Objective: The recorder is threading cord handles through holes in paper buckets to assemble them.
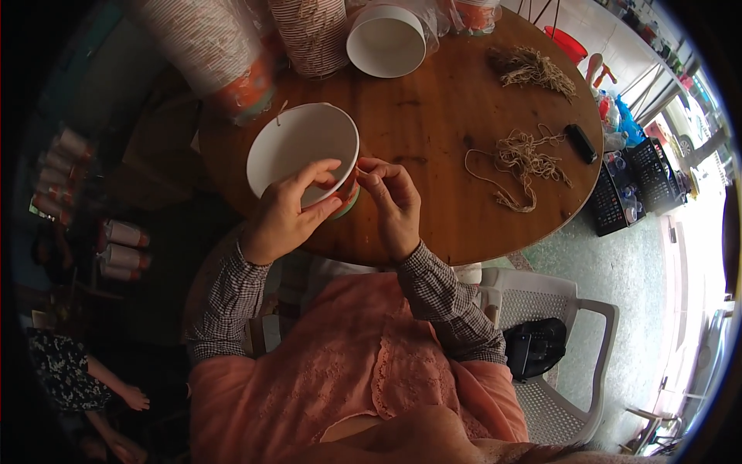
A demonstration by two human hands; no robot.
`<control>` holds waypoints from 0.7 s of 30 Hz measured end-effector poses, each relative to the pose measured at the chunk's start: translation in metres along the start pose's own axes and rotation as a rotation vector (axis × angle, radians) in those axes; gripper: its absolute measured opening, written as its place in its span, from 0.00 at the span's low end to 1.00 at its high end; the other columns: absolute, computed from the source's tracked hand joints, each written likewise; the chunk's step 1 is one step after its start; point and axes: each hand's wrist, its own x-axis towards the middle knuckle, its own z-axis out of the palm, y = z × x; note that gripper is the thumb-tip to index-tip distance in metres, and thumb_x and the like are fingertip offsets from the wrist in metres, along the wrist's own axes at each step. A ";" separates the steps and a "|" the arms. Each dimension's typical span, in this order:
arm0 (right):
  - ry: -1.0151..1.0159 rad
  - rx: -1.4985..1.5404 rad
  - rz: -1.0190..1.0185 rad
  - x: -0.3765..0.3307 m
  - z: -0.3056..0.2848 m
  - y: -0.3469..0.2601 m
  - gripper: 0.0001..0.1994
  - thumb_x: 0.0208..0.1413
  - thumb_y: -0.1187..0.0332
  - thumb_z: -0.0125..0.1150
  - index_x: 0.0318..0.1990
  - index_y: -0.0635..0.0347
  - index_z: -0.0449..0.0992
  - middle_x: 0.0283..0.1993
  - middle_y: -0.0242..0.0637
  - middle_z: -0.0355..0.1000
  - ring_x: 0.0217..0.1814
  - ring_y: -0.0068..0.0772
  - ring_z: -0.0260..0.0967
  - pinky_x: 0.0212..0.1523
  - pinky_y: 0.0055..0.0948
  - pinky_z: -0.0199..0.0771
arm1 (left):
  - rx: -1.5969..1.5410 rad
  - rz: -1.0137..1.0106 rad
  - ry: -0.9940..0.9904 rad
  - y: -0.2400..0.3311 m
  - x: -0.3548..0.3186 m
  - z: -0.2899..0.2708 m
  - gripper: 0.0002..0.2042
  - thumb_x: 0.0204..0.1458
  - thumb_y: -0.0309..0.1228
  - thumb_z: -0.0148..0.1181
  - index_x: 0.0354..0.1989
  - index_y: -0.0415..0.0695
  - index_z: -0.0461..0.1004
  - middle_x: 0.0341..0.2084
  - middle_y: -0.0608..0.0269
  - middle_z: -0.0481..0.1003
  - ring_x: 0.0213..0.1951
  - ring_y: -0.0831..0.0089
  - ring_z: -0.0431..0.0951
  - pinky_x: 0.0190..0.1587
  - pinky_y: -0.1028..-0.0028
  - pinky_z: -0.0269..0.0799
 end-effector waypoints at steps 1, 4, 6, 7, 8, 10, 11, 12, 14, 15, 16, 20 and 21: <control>0.007 -0.017 -0.008 -0.001 0.002 0.000 0.04 0.62 0.74 0.51 0.40 0.64 0.68 0.52 0.41 0.68 0.54 0.30 0.67 0.60 0.32 0.66 | 0.000 -0.001 -0.001 -0.003 -0.002 0.001 0.19 0.50 0.21 0.61 0.52 0.39 0.68 0.35 0.54 0.77 0.38 0.65 0.78 0.41 0.72 0.73; 0.014 -0.047 -0.021 -0.007 -0.002 -0.004 0.03 0.62 0.74 0.51 0.40 0.64 0.68 0.53 0.42 0.68 0.54 0.29 0.66 0.59 0.30 0.65 | 0.078 -0.045 0.086 -0.011 -0.007 0.002 0.17 0.50 0.20 0.60 0.50 0.39 0.69 0.33 0.54 0.77 0.37 0.64 0.79 0.40 0.72 0.73; -0.004 -0.266 -0.065 -0.017 -0.002 -0.005 0.02 0.60 0.77 0.52 0.38 0.64 0.70 0.49 0.38 0.70 0.50 0.24 0.66 0.52 0.24 0.66 | -0.017 -0.097 0.089 -0.011 -0.009 0.004 0.17 0.50 0.19 0.60 0.49 0.39 0.69 0.33 0.55 0.77 0.35 0.66 0.80 0.37 0.73 0.74; -0.003 -0.268 -0.064 -0.020 -0.002 -0.006 0.02 0.60 0.77 0.52 0.38 0.64 0.70 0.49 0.38 0.70 0.50 0.24 0.66 0.52 0.24 0.66 | -0.019 -0.097 0.088 -0.014 -0.009 0.005 0.17 0.50 0.19 0.60 0.49 0.39 0.69 0.33 0.55 0.77 0.35 0.66 0.80 0.37 0.73 0.74; -0.086 -0.473 -0.178 -0.023 -0.003 -0.006 0.03 0.56 0.78 0.54 0.37 0.65 0.70 0.49 0.42 0.70 0.50 0.32 0.68 0.50 0.28 0.68 | -0.025 -0.101 0.119 -0.018 -0.008 0.005 0.16 0.50 0.19 0.60 0.48 0.39 0.69 0.32 0.56 0.77 0.34 0.68 0.80 0.37 0.73 0.74; -0.194 -0.728 -0.289 -0.028 0.000 -0.009 0.05 0.51 0.79 0.57 0.36 0.65 0.71 0.50 0.46 0.70 0.50 0.45 0.70 0.48 0.33 0.72 | -0.030 -0.106 0.148 -0.020 -0.008 0.005 0.16 0.50 0.20 0.61 0.48 0.39 0.69 0.32 0.56 0.77 0.33 0.70 0.80 0.36 0.74 0.74; -0.191 -0.728 -0.289 -0.030 0.000 -0.008 0.05 0.51 0.79 0.57 0.36 0.65 0.71 0.50 0.46 0.70 0.50 0.45 0.70 0.48 0.33 0.72 | -0.061 -0.127 0.161 -0.019 -0.007 0.004 0.15 0.50 0.20 0.61 0.47 0.38 0.69 0.31 0.57 0.77 0.33 0.71 0.80 0.36 0.75 0.75; -0.219 -0.735 -0.272 -0.032 0.000 -0.006 0.06 0.51 0.79 0.57 0.36 0.64 0.71 0.51 0.47 0.69 0.51 0.45 0.69 0.49 0.34 0.71 | -0.091 -0.149 0.173 -0.019 -0.007 0.004 0.15 0.50 0.21 0.61 0.47 0.38 0.69 0.31 0.57 0.77 0.33 0.72 0.79 0.35 0.75 0.75; -0.244 -0.743 -0.253 -0.034 0.000 -0.004 0.06 0.51 0.79 0.58 0.37 0.64 0.71 0.53 0.48 0.68 0.52 0.45 0.69 0.50 0.35 0.70 | -0.117 -0.169 0.175 -0.022 -0.008 0.005 0.14 0.51 0.21 0.61 0.46 0.37 0.69 0.30 0.57 0.78 0.33 0.73 0.79 0.36 0.75 0.75; -0.273 -0.769 -0.290 -0.033 0.000 -0.003 0.07 0.49 0.79 0.58 0.37 0.64 0.71 0.53 0.48 0.68 0.52 0.47 0.69 0.50 0.37 0.70 | -0.144 -0.189 0.180 -0.024 -0.009 0.006 0.13 0.51 0.21 0.60 0.46 0.36 0.70 0.29 0.57 0.78 0.33 0.73 0.79 0.36 0.75 0.75; -0.303 -0.795 -0.327 -0.033 0.000 -0.003 0.08 0.47 0.79 0.59 0.36 0.64 0.71 0.54 0.48 0.67 0.52 0.49 0.68 0.50 0.39 0.71 | -0.145 -0.189 0.177 -0.023 -0.008 0.005 0.13 0.51 0.21 0.60 0.46 0.36 0.70 0.29 0.57 0.78 0.33 0.73 0.79 0.36 0.75 0.75; -0.360 -0.921 -0.534 -0.027 0.004 -0.005 0.09 0.44 0.77 0.58 0.36 0.64 0.71 0.54 0.46 0.67 0.52 0.50 0.68 0.49 0.40 0.73 | -0.150 -0.181 0.076 -0.021 -0.002 -0.001 0.11 0.53 0.21 0.59 0.44 0.35 0.70 0.29 0.57 0.78 0.33 0.75 0.79 0.36 0.77 0.74; -0.381 -0.973 -0.562 -0.027 0.004 -0.004 0.10 0.43 0.76 0.58 0.36 0.63 0.71 0.56 0.46 0.66 0.54 0.50 0.67 0.50 0.40 0.73 | -0.186 -0.212 0.044 -0.022 0.000 -0.002 0.10 0.54 0.22 0.58 0.44 0.35 0.70 0.29 0.57 0.78 0.32 0.76 0.79 0.36 0.78 0.74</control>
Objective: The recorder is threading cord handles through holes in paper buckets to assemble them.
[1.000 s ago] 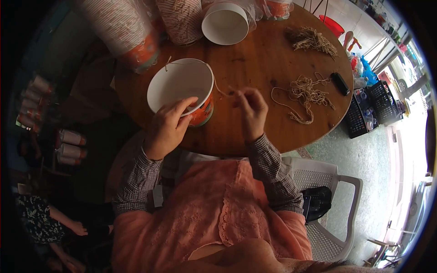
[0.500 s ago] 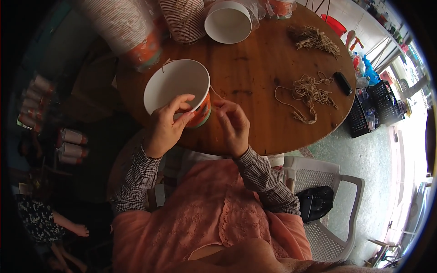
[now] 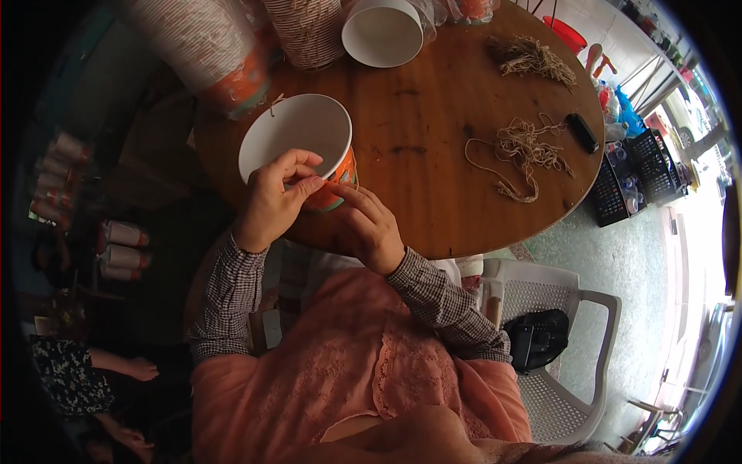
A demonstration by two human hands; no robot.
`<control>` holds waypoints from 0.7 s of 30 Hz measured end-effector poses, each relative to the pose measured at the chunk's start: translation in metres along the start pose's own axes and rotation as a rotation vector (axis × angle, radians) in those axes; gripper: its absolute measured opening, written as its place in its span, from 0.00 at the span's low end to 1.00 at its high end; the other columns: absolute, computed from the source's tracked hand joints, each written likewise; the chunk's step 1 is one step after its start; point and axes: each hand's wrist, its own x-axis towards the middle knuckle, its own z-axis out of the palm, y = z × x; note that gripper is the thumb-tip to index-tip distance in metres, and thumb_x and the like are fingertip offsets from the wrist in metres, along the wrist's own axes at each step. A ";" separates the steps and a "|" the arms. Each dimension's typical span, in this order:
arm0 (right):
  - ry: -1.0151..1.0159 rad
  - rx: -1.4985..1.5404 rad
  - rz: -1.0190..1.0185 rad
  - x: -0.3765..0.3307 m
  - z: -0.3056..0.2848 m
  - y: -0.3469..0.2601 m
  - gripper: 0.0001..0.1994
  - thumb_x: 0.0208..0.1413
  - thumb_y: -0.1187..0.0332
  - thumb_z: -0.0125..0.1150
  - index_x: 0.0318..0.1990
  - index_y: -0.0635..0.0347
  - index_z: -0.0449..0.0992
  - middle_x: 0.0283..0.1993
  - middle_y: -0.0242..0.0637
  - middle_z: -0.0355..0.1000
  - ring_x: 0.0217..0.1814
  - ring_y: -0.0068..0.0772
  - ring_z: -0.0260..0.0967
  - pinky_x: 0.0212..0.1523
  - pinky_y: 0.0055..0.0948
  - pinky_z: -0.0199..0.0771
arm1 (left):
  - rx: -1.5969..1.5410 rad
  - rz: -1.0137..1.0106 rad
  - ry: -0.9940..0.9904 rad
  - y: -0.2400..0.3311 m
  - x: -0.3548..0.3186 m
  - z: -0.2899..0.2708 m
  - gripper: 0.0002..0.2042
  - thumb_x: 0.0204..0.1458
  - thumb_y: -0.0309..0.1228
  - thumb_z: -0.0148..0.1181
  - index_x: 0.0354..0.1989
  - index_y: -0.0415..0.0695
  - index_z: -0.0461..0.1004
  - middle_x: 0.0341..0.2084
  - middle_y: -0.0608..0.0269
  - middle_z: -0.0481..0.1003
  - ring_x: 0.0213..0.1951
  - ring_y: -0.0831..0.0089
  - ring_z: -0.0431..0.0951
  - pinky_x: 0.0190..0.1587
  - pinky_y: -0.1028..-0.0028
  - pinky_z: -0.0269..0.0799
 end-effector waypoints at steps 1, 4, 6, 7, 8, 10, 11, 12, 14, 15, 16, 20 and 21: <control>-0.022 -0.052 -0.029 0.000 0.000 0.000 0.11 0.42 0.74 0.58 0.36 0.62 0.71 0.57 0.45 0.66 0.56 0.49 0.66 0.51 0.41 0.72 | 0.001 0.000 0.000 0.001 0.000 0.000 0.10 0.54 0.22 0.58 0.44 0.35 0.70 0.29 0.57 0.78 0.32 0.76 0.79 0.36 0.78 0.74; -0.062 -0.113 -0.054 -0.001 0.001 -0.001 0.13 0.40 0.73 0.59 0.37 0.62 0.71 0.59 0.44 0.64 0.59 0.47 0.63 0.54 0.41 0.70 | 0.002 -0.028 -0.022 0.004 0.000 -0.002 0.10 0.54 0.22 0.58 0.44 0.34 0.70 0.29 0.57 0.78 0.32 0.77 0.78 0.35 0.78 0.73; -0.089 -0.150 -0.077 0.001 0.001 -0.001 0.13 0.41 0.72 0.58 0.38 0.61 0.72 0.60 0.43 0.63 0.60 0.46 0.62 0.55 0.41 0.69 | 0.011 -0.018 -0.017 0.004 -0.001 -0.002 0.10 0.54 0.22 0.58 0.44 0.34 0.70 0.29 0.57 0.78 0.33 0.77 0.78 0.36 0.78 0.73; -0.115 -0.189 -0.100 0.003 0.000 0.000 0.14 0.41 0.70 0.58 0.39 0.61 0.72 0.60 0.43 0.62 0.61 0.45 0.61 0.57 0.41 0.67 | 0.011 -0.019 -0.015 0.004 -0.002 -0.002 0.10 0.54 0.22 0.58 0.44 0.34 0.70 0.29 0.57 0.78 0.33 0.77 0.78 0.36 0.78 0.73; -0.116 -0.190 -0.099 0.007 -0.001 0.000 0.14 0.41 0.70 0.58 0.39 0.61 0.72 0.60 0.43 0.62 0.61 0.45 0.61 0.57 0.41 0.67 | -0.013 -0.038 -0.025 0.005 -0.002 -0.002 0.10 0.54 0.23 0.58 0.44 0.34 0.70 0.29 0.57 0.78 0.33 0.77 0.78 0.36 0.78 0.73; -0.124 -0.298 -0.178 0.013 -0.004 0.002 0.14 0.41 0.68 0.57 0.38 0.60 0.71 0.53 0.42 0.66 0.56 0.44 0.64 0.55 0.41 0.68 | -0.039 -0.057 -0.035 0.003 0.000 -0.002 0.11 0.54 0.23 0.58 0.44 0.34 0.70 0.29 0.58 0.78 0.32 0.78 0.78 0.36 0.79 0.73; -0.124 -0.299 -0.179 0.014 -0.005 0.002 0.14 0.41 0.68 0.57 0.38 0.60 0.71 0.53 0.42 0.66 0.56 0.44 0.64 0.55 0.41 0.68 | -0.020 -0.047 -0.041 0.002 0.000 -0.003 0.11 0.54 0.23 0.58 0.45 0.35 0.70 0.29 0.58 0.78 0.32 0.78 0.77 0.36 0.79 0.73; -0.174 -0.329 -0.203 0.014 -0.005 0.002 0.12 0.41 0.68 0.59 0.35 0.59 0.71 0.46 0.40 0.68 0.52 0.41 0.66 0.52 0.40 0.69 | -0.001 -0.038 -0.047 0.001 0.000 -0.004 0.11 0.54 0.23 0.58 0.45 0.35 0.70 0.28 0.58 0.78 0.32 0.79 0.77 0.36 0.79 0.72; -0.224 -0.364 -0.228 0.007 -0.007 0.004 0.11 0.41 0.67 0.60 0.33 0.59 0.70 0.40 0.37 0.70 0.47 0.39 0.68 0.48 0.39 0.70 | -0.005 -0.038 -0.046 0.002 0.000 -0.005 0.12 0.54 0.23 0.59 0.46 0.36 0.70 0.28 0.59 0.78 0.32 0.79 0.77 0.36 0.79 0.72; -0.315 -0.334 -0.121 -0.003 -0.008 0.008 0.11 0.42 0.67 0.59 0.33 0.59 0.70 0.36 0.38 0.69 0.45 0.38 0.68 0.48 0.38 0.70 | -0.010 -0.040 -0.042 0.002 0.000 -0.005 0.12 0.54 0.23 0.59 0.46 0.36 0.70 0.28 0.59 0.78 0.32 0.79 0.76 0.36 0.79 0.72; -0.406 -0.303 -0.014 -0.012 -0.009 0.010 0.11 0.42 0.68 0.58 0.34 0.60 0.69 0.33 0.39 0.68 0.42 0.36 0.69 0.48 0.37 0.69 | -0.014 -0.037 -0.043 0.002 0.001 -0.005 0.12 0.54 0.23 0.59 0.46 0.36 0.70 0.28 0.59 0.78 0.32 0.79 0.76 0.36 0.79 0.72; 0.072 0.250 0.398 -0.002 -0.007 -0.006 0.07 0.49 0.78 0.57 0.37 0.63 0.70 0.38 0.44 0.71 0.41 0.41 0.72 0.49 0.37 0.69 | -0.020 -0.018 -0.055 0.001 0.003 -0.004 0.13 0.54 0.23 0.59 0.48 0.37 0.70 0.29 0.59 0.78 0.32 0.79 0.76 0.36 0.79 0.72; 0.134 0.303 0.366 0.002 -0.004 -0.006 0.08 0.50 0.81 0.55 0.38 0.64 0.70 0.47 0.46 0.71 0.49 0.44 0.71 0.51 0.38 0.69 | -0.027 -0.031 -0.051 0.003 0.005 -0.004 0.14 0.54 0.23 0.59 0.48 0.37 0.69 0.29 0.59 0.78 0.33 0.79 0.76 0.36 0.79 0.72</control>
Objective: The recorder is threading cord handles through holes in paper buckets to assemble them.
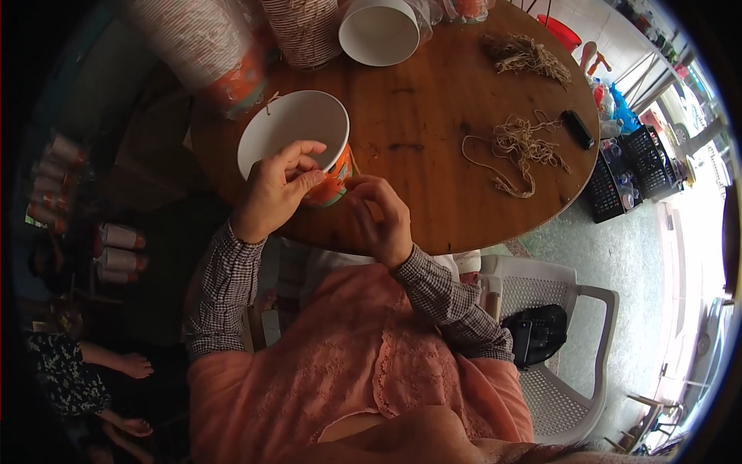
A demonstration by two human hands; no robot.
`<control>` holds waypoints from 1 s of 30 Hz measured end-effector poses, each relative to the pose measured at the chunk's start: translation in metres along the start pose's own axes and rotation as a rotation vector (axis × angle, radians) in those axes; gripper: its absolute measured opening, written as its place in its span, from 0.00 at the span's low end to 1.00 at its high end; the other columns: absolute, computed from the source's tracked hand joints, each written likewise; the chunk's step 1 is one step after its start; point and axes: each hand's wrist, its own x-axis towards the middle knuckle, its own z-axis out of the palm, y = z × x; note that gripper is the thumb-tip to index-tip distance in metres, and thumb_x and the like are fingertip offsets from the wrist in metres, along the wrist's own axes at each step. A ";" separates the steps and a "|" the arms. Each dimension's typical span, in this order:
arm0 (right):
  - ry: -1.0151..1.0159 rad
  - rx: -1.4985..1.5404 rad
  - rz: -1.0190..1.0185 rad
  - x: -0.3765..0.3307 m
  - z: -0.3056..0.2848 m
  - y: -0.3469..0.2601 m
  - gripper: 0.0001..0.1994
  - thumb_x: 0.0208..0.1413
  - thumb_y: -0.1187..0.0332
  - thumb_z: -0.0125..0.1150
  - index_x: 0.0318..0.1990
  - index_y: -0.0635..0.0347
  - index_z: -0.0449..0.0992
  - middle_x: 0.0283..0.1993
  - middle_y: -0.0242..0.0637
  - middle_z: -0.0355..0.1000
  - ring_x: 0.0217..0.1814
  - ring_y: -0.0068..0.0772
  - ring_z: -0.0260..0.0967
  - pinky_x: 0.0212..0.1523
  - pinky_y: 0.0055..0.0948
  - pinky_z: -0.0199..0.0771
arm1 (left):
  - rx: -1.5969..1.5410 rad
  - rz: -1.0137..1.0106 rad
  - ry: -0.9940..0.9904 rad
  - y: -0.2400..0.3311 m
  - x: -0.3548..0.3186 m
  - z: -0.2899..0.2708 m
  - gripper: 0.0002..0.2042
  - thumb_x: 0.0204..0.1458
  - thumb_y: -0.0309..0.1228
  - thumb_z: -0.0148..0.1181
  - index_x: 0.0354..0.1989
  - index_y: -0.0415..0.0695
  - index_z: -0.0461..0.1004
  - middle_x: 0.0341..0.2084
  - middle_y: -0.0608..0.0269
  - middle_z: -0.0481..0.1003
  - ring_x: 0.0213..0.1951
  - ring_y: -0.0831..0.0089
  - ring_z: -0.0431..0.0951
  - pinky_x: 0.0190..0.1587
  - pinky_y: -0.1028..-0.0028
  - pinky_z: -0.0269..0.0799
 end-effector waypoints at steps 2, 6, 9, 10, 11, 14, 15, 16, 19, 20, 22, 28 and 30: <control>-0.001 -0.073 -0.114 0.004 0.004 -0.005 0.08 0.49 0.80 0.56 0.38 0.64 0.70 0.50 0.46 0.70 0.52 0.45 0.69 0.52 0.38 0.69 | -0.036 -0.012 -0.019 -0.003 0.004 0.001 0.14 0.54 0.22 0.59 0.49 0.37 0.69 0.29 0.58 0.78 0.33 0.79 0.76 0.37 0.79 0.73; -0.152 -0.488 -0.458 0.010 0.003 0.006 0.10 0.45 0.75 0.57 0.38 0.62 0.70 0.57 0.47 0.66 0.57 0.47 0.65 0.54 0.40 0.69 | -0.049 -0.022 -0.033 -0.003 0.008 -0.002 0.15 0.54 0.22 0.58 0.50 0.37 0.68 0.30 0.58 0.78 0.33 0.79 0.77 0.38 0.78 0.74; -0.209 -0.595 -0.484 -0.007 0.004 0.023 0.13 0.41 0.71 0.60 0.36 0.62 0.70 0.49 0.44 0.72 0.53 0.44 0.70 0.53 0.41 0.70 | -0.061 -0.005 -0.039 -0.007 0.005 -0.001 0.15 0.54 0.22 0.58 0.50 0.37 0.69 0.30 0.58 0.78 0.34 0.79 0.76 0.39 0.78 0.74; -0.247 -0.576 -0.456 -0.010 0.003 0.027 0.14 0.39 0.71 0.63 0.36 0.62 0.70 0.47 0.44 0.73 0.51 0.43 0.72 0.52 0.43 0.71 | -0.063 -0.003 -0.039 -0.006 0.005 -0.002 0.15 0.54 0.22 0.58 0.50 0.37 0.69 0.30 0.58 0.78 0.34 0.79 0.76 0.39 0.78 0.74; -0.193 -0.489 -0.374 -0.004 0.001 0.017 0.10 0.46 0.73 0.62 0.37 0.63 0.71 0.41 0.41 0.75 0.45 0.36 0.74 0.50 0.36 0.72 | -0.051 0.008 -0.044 -0.005 0.006 -0.003 0.15 0.53 0.22 0.59 0.50 0.37 0.69 0.31 0.57 0.78 0.35 0.76 0.77 0.40 0.77 0.74; 0.022 -0.030 0.182 -0.006 0.008 0.009 0.06 0.54 0.75 0.59 0.39 0.63 0.72 0.39 0.40 0.75 0.44 0.28 0.74 0.50 0.29 0.71 | 0.123 0.126 -0.037 0.005 0.000 -0.009 0.16 0.51 0.23 0.61 0.50 0.37 0.69 0.33 0.54 0.78 0.37 0.70 0.79 0.42 0.74 0.74; 0.065 0.070 0.201 -0.001 0.010 0.007 0.04 0.59 0.75 0.56 0.39 0.64 0.72 0.43 0.38 0.74 0.46 0.23 0.71 0.51 0.25 0.69 | 0.285 0.235 -0.025 0.010 -0.003 -0.010 0.17 0.50 0.23 0.62 0.49 0.38 0.70 0.34 0.52 0.78 0.37 0.65 0.79 0.42 0.72 0.74; 0.069 0.070 0.203 0.002 0.013 0.011 0.04 0.59 0.75 0.56 0.39 0.64 0.72 0.43 0.38 0.74 0.46 0.23 0.71 0.51 0.25 0.69 | 0.286 0.236 -0.029 0.013 -0.004 -0.009 0.17 0.50 0.23 0.62 0.49 0.38 0.70 0.34 0.52 0.78 0.37 0.65 0.79 0.42 0.72 0.74; 0.178 0.553 0.243 0.003 0.024 0.016 0.03 0.59 0.76 0.55 0.39 0.64 0.72 0.48 0.37 0.72 0.50 0.23 0.69 0.54 0.26 0.67 | 0.477 0.204 0.001 0.013 -0.010 -0.008 0.19 0.47 0.23 0.62 0.49 0.38 0.70 0.37 0.51 0.77 0.38 0.59 0.79 0.43 0.68 0.74; 0.168 0.588 0.240 0.003 0.026 0.014 0.03 0.59 0.76 0.55 0.39 0.65 0.72 0.49 0.36 0.71 0.51 0.23 0.68 0.55 0.25 0.66 | 0.430 0.199 -0.005 0.004 -0.009 -0.006 0.18 0.47 0.23 0.62 0.49 0.39 0.70 0.38 0.52 0.77 0.38 0.59 0.79 0.42 0.67 0.74; 0.156 0.626 0.238 0.004 0.031 0.014 0.03 0.60 0.76 0.55 0.39 0.65 0.72 0.51 0.35 0.70 0.51 0.23 0.67 0.56 0.25 0.65 | 0.386 0.192 -0.010 0.000 -0.009 -0.006 0.17 0.47 0.23 0.61 0.48 0.39 0.71 0.38 0.53 0.77 0.37 0.59 0.79 0.41 0.67 0.75; 0.192 0.593 0.253 0.003 0.035 0.016 0.03 0.58 0.76 0.57 0.39 0.64 0.72 0.50 0.33 0.69 0.50 0.20 0.66 0.56 0.25 0.66 | 0.400 0.150 0.010 0.004 -0.007 -0.002 0.13 0.48 0.22 0.61 0.43 0.38 0.73 0.35 0.53 0.76 0.35 0.59 0.79 0.37 0.69 0.75; 0.184 0.465 0.225 0.002 0.037 0.021 0.03 0.58 0.76 0.57 0.39 0.64 0.71 0.51 0.33 0.68 0.51 0.20 0.66 0.54 0.24 0.67 | 0.412 0.151 0.014 0.004 -0.007 -0.001 0.13 0.48 0.22 0.60 0.43 0.38 0.73 0.34 0.53 0.76 0.35 0.59 0.79 0.37 0.69 0.75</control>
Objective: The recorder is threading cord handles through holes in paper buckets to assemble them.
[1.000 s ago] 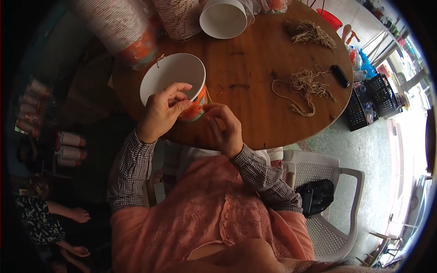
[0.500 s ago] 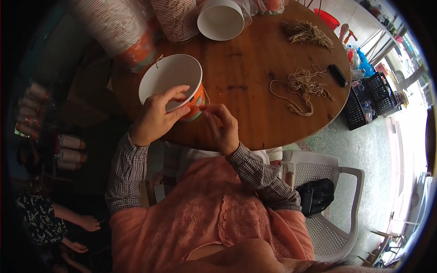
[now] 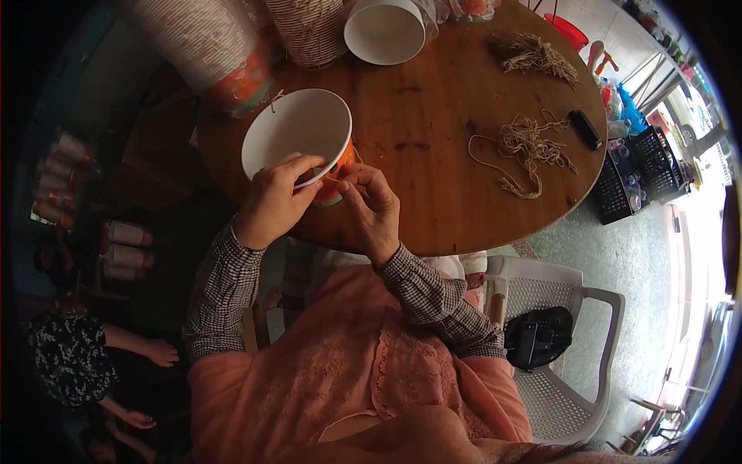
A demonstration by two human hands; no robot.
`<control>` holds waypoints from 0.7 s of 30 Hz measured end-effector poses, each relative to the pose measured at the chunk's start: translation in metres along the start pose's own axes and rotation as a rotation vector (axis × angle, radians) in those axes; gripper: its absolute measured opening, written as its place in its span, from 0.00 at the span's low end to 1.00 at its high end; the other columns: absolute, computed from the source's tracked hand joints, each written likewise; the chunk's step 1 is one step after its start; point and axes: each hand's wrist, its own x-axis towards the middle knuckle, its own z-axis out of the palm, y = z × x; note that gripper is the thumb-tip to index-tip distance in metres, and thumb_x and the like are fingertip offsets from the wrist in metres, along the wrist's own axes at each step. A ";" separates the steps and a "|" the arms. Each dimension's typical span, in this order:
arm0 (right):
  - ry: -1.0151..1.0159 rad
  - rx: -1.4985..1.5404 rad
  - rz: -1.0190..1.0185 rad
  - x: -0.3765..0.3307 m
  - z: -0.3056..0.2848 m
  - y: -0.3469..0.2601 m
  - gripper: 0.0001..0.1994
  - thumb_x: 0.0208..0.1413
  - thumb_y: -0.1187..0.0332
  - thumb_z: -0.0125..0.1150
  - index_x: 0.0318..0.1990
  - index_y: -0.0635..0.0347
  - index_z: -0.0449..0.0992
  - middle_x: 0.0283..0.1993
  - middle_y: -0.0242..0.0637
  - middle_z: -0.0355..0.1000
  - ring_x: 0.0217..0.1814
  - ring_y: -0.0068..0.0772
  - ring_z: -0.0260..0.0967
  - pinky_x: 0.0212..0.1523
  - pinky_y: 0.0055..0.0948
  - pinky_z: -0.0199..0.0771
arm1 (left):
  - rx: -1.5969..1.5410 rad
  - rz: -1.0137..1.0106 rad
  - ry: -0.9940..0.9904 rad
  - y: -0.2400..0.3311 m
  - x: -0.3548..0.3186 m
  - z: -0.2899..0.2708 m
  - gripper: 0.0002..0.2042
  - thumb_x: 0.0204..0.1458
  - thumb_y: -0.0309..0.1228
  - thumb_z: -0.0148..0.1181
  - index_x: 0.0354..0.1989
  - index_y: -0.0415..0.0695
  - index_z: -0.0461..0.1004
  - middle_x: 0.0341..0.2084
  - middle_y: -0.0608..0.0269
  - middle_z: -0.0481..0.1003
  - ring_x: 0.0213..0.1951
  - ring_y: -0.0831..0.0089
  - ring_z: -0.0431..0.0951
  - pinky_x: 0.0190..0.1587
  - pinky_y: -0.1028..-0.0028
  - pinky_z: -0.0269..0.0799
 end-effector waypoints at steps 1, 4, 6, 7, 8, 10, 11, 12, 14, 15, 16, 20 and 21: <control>0.000 0.001 0.000 0.000 0.000 0.001 0.03 0.58 0.76 0.57 0.39 0.64 0.71 0.51 0.33 0.68 0.51 0.20 0.66 0.54 0.24 0.67 | 0.001 -0.001 0.000 0.001 0.000 0.000 0.13 0.48 0.22 0.60 0.43 0.38 0.73 0.34 0.53 0.76 0.35 0.59 0.79 0.37 0.69 0.75; 0.004 -0.025 -0.024 0.001 0.000 0.005 0.04 0.58 0.77 0.57 0.39 0.64 0.70 0.51 0.33 0.68 0.50 0.20 0.66 0.53 0.24 0.69 | -0.003 -0.019 -0.007 0.000 0.001 0.000 0.13 0.47 0.22 0.61 0.43 0.38 0.73 0.35 0.53 0.76 0.35 0.59 0.79 0.37 0.68 0.75; 0.020 -0.051 -0.015 0.000 0.001 0.006 0.04 0.58 0.77 0.57 0.39 0.64 0.70 0.50 0.33 0.68 0.50 0.20 0.66 0.53 0.24 0.68 | 0.013 0.005 0.012 0.000 0.000 0.001 0.13 0.47 0.23 0.60 0.43 0.38 0.73 0.35 0.52 0.76 0.35 0.57 0.79 0.37 0.68 0.75; 0.019 -0.048 -0.016 0.000 0.001 0.007 0.04 0.58 0.77 0.57 0.39 0.64 0.70 0.50 0.33 0.68 0.50 0.20 0.66 0.53 0.24 0.68 | 0.017 0.005 0.012 0.000 0.000 0.001 0.13 0.47 0.23 0.60 0.43 0.38 0.73 0.35 0.52 0.76 0.35 0.57 0.79 0.37 0.68 0.75; 0.025 -0.056 -0.025 0.000 0.001 0.008 0.04 0.58 0.76 0.57 0.40 0.64 0.70 0.50 0.33 0.68 0.50 0.20 0.66 0.53 0.24 0.68 | 0.035 0.014 0.018 0.000 0.000 0.002 0.13 0.48 0.23 0.60 0.43 0.37 0.73 0.35 0.52 0.76 0.36 0.57 0.79 0.37 0.67 0.75; 0.032 -0.064 -0.034 0.001 0.002 0.009 0.04 0.58 0.76 0.57 0.40 0.64 0.70 0.50 0.33 0.68 0.49 0.20 0.66 0.53 0.24 0.69 | 0.053 0.023 0.023 0.001 0.001 0.002 0.13 0.48 0.23 0.60 0.43 0.37 0.73 0.35 0.52 0.76 0.36 0.56 0.79 0.37 0.67 0.75; 0.042 -0.038 -0.022 0.000 0.003 0.008 0.04 0.58 0.76 0.57 0.40 0.64 0.70 0.50 0.33 0.68 0.49 0.20 0.66 0.53 0.25 0.68 | 0.041 0.013 0.021 0.001 0.001 0.002 0.13 0.48 0.23 0.60 0.43 0.37 0.73 0.35 0.52 0.76 0.36 0.56 0.79 0.37 0.67 0.75; 0.053 -0.011 -0.010 0.000 0.004 0.006 0.04 0.58 0.76 0.57 0.40 0.63 0.70 0.50 0.32 0.68 0.49 0.20 0.66 0.53 0.25 0.68 | 0.030 0.003 0.020 0.001 0.001 0.002 0.13 0.48 0.23 0.60 0.43 0.37 0.73 0.34 0.51 0.76 0.36 0.56 0.79 0.37 0.67 0.75; 0.065 0.055 0.025 0.000 0.007 0.000 0.04 0.58 0.75 0.57 0.40 0.63 0.71 0.49 0.32 0.68 0.49 0.20 0.66 0.54 0.25 0.67 | 0.042 0.005 0.020 0.002 0.002 0.002 0.13 0.48 0.23 0.60 0.43 0.38 0.73 0.34 0.52 0.76 0.36 0.56 0.79 0.37 0.67 0.75; 0.078 0.122 0.060 0.000 0.008 -0.002 0.04 0.58 0.75 0.57 0.40 0.64 0.71 0.49 0.32 0.68 0.49 0.20 0.66 0.54 0.25 0.67 | 0.055 0.008 0.019 0.002 0.001 0.001 0.13 0.48 0.23 0.60 0.43 0.38 0.73 0.34 0.52 0.76 0.36 0.56 0.79 0.37 0.67 0.75; 0.077 0.122 0.061 0.000 0.008 -0.001 0.04 0.58 0.75 0.57 0.40 0.64 0.71 0.49 0.32 0.68 0.49 0.20 0.66 0.54 0.25 0.67 | 0.055 0.007 0.020 0.002 0.001 0.002 0.13 0.48 0.23 0.60 0.43 0.38 0.73 0.34 0.52 0.76 0.36 0.56 0.79 0.37 0.67 0.75; 0.099 0.104 0.037 -0.002 0.010 0.005 0.04 0.58 0.74 0.58 0.39 0.63 0.71 0.50 0.34 0.68 0.49 0.21 0.66 0.54 0.25 0.67 | 0.060 0.022 0.022 0.002 0.001 0.002 0.12 0.48 0.23 0.60 0.43 0.38 0.73 0.34 0.52 0.75 0.35 0.56 0.78 0.37 0.67 0.75; 0.106 0.046 0.004 -0.002 0.011 0.006 0.04 0.58 0.74 0.57 0.38 0.63 0.71 0.50 0.34 0.67 0.49 0.22 0.67 0.54 0.25 0.67 | 0.067 0.023 0.025 0.002 0.001 0.003 0.12 0.48 0.23 0.60 0.43 0.38 0.73 0.34 0.52 0.75 0.35 0.56 0.78 0.37 0.66 0.75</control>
